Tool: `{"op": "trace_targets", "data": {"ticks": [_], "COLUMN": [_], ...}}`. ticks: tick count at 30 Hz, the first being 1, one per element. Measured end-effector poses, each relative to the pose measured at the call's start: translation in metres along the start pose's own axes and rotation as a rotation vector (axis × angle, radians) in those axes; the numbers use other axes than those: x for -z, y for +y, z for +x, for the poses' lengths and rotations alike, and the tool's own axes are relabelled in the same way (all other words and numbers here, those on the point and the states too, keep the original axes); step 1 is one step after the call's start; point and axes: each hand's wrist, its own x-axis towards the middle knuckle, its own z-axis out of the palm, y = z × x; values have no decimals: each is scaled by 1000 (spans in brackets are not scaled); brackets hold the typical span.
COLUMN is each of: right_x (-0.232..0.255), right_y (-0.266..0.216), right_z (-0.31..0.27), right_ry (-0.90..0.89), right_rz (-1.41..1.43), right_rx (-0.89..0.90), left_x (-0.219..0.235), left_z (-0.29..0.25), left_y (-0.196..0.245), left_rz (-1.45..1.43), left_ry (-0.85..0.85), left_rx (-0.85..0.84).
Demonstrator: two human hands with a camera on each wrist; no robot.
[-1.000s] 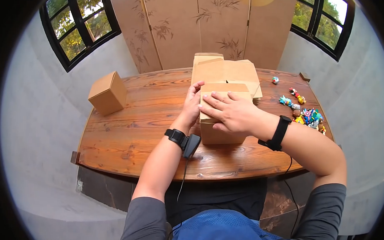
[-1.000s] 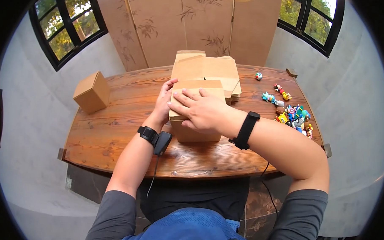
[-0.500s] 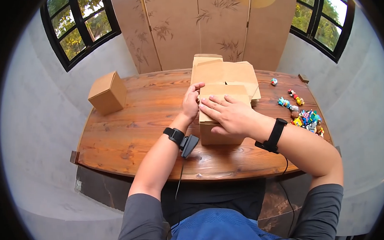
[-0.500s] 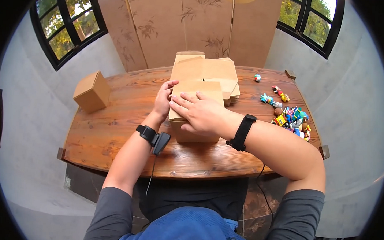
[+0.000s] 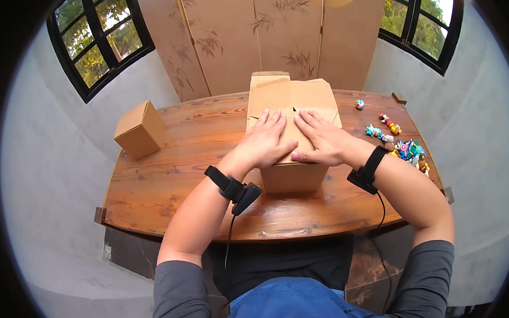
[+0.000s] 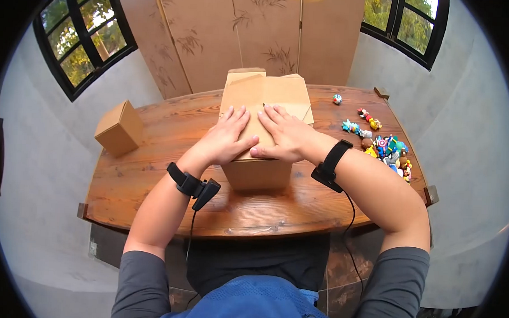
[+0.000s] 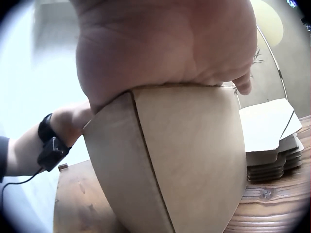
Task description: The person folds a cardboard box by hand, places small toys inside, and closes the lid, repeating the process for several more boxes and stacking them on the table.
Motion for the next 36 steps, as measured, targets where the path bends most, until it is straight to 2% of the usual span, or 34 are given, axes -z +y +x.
{"op": "trace_targets", "data": {"ticks": [7,10,12,13,15,16,18,19,20,21,22,24,25,27,28,29,31,32,34,36], "right_x": [-4,-6,-10,-11,-16,-23,-37,-41,-46,-51,-52,-52,-59,-77,-93,-107,-137,-151,-170,-184], "right_y": [0,0,1,2,4,8,16,17,17,16,13,2,1,3,-3,1,12,18,30,39], "right_z": [-3,-7,-9,-10,-10,-10,-6,-4,-3,-3,-3,-5,-4,-3,0,3,8,10,15,20], "right_ry": [52,73,142,145,247,249,389,389,409,419,396,514,491,505,622,603,461,487,517,553], "right_rz": [29,108,222,222,445,444,959,957,1083,1206,1204,1437,1438,1907,1912,1917,2059,1776,1689,1601], "right_rx": [3,-9,-17,-19,-24,-23,-25,-21,-4,15,18,3,4,119,135,137,-171,-60,-42,-25], "left_x": [-2,-11,-32,-41,-55,-51,-63,-70,-81,-94,-107,-132,-135,-138,-138,-147,-167,-165,-162,-158], "left_z": [0,-2,1,1,-3,-9,-7,-3,-1,0,0,4,3,0,-3,-1,1,0,-2,-4], "left_y": [-2,-14,-32,-37,-41,-28,-32,-37,-45,-52,-60,-73,-72,-70,-69,-77,-98,-100,-98,-97], "left_rz": [16,-122,-580,-578,-1243,-1473,-1549,-1631,-1635,-1743,-1849,-1823,-1784,-1772,-1752,-1753,-1542,-1535,-1422,-1451], "left_ry": [-3,27,256,255,357,291,317,338,341,226,115,148,152,206,247,263,456,464,609,614], "left_rx": [-9,-23,-73,-76,28,-89,-101,-103,-97,-84,-74,-27,12,15,11,20,31,37,121,137]}}
